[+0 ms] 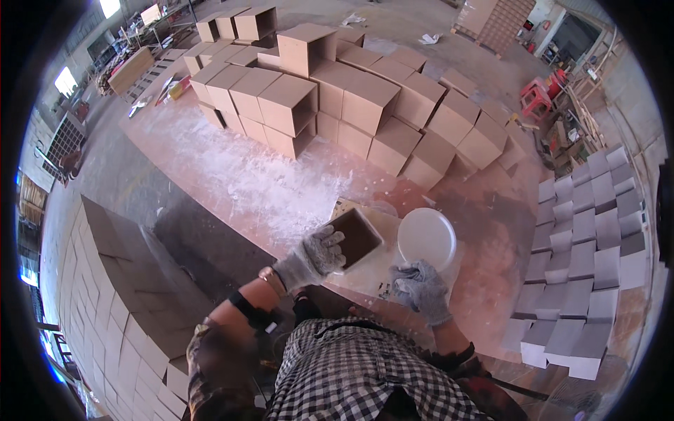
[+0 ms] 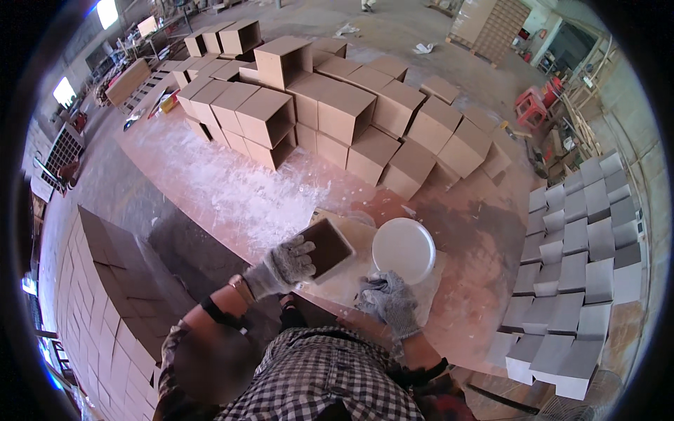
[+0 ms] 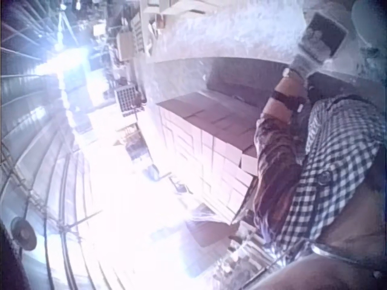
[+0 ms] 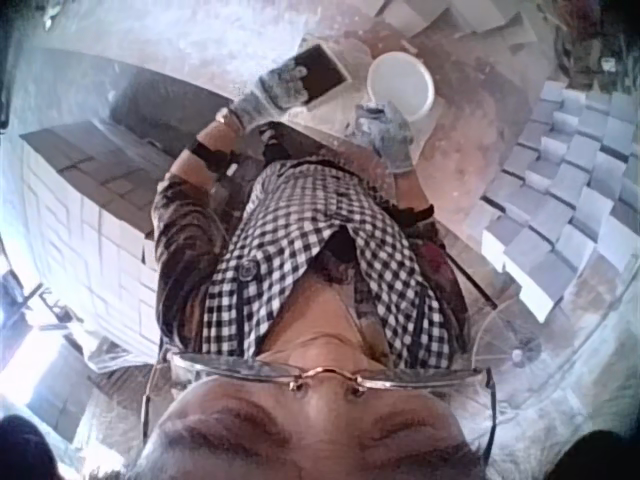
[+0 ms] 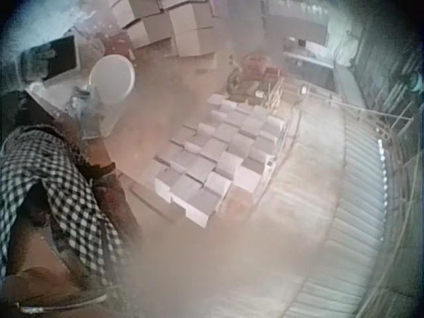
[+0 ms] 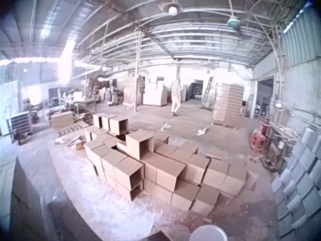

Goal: The person repeatedly wipes the interior surfaces of small cardboard boxes with a cloth, then stacks the cleaned boxes. The person handles boxes one at a time, wiping each interior face before placing the box into a growing stack.

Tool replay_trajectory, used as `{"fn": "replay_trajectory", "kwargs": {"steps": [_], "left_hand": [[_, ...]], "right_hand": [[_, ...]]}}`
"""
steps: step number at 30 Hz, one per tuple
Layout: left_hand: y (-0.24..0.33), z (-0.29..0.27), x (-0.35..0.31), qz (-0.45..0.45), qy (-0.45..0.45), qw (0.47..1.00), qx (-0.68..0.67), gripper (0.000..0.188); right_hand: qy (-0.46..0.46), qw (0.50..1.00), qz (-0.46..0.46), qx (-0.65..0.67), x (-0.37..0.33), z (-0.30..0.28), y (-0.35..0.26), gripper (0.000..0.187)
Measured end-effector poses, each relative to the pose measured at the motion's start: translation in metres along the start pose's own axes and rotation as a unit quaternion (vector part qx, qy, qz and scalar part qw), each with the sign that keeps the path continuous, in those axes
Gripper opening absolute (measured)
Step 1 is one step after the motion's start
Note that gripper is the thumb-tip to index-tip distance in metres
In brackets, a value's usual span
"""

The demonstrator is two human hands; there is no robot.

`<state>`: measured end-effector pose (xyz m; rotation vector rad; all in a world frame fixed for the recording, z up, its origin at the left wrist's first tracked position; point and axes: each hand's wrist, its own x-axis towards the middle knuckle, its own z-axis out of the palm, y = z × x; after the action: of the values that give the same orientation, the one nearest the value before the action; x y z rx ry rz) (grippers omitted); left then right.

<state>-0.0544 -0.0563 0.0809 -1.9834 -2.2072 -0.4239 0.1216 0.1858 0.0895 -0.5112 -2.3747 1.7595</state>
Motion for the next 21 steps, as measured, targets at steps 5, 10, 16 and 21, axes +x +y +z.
{"fn": "replay_trajectory", "kwargs": {"steps": [5, 10, 16, 21], "left_hand": [[0.05, 0.025, 0.019, -0.1, 0.114, 0.988, -0.031, 0.029], [0.052, 0.019, 0.002, -0.158, 0.141, 0.975, -0.064, 0.032], [0.043, 0.043, -0.008, -0.149, 0.152, 0.976, -0.044, 0.038], [0.047, 0.04, -0.006, -0.161, 0.151, 0.973, -0.063, 0.042]], "right_hand": [[0.063, 0.961, -0.08, -0.257, 0.026, -0.006, -0.023, 0.029], [0.006, 0.948, -0.113, -0.298, 0.062, 0.001, -0.033, 0.027], [0.033, 0.922, -0.148, -0.356, 0.129, 0.047, -0.065, 0.025], [0.06, 0.894, -0.249, -0.368, 0.108, 0.056, -0.041, 0.021]]}}
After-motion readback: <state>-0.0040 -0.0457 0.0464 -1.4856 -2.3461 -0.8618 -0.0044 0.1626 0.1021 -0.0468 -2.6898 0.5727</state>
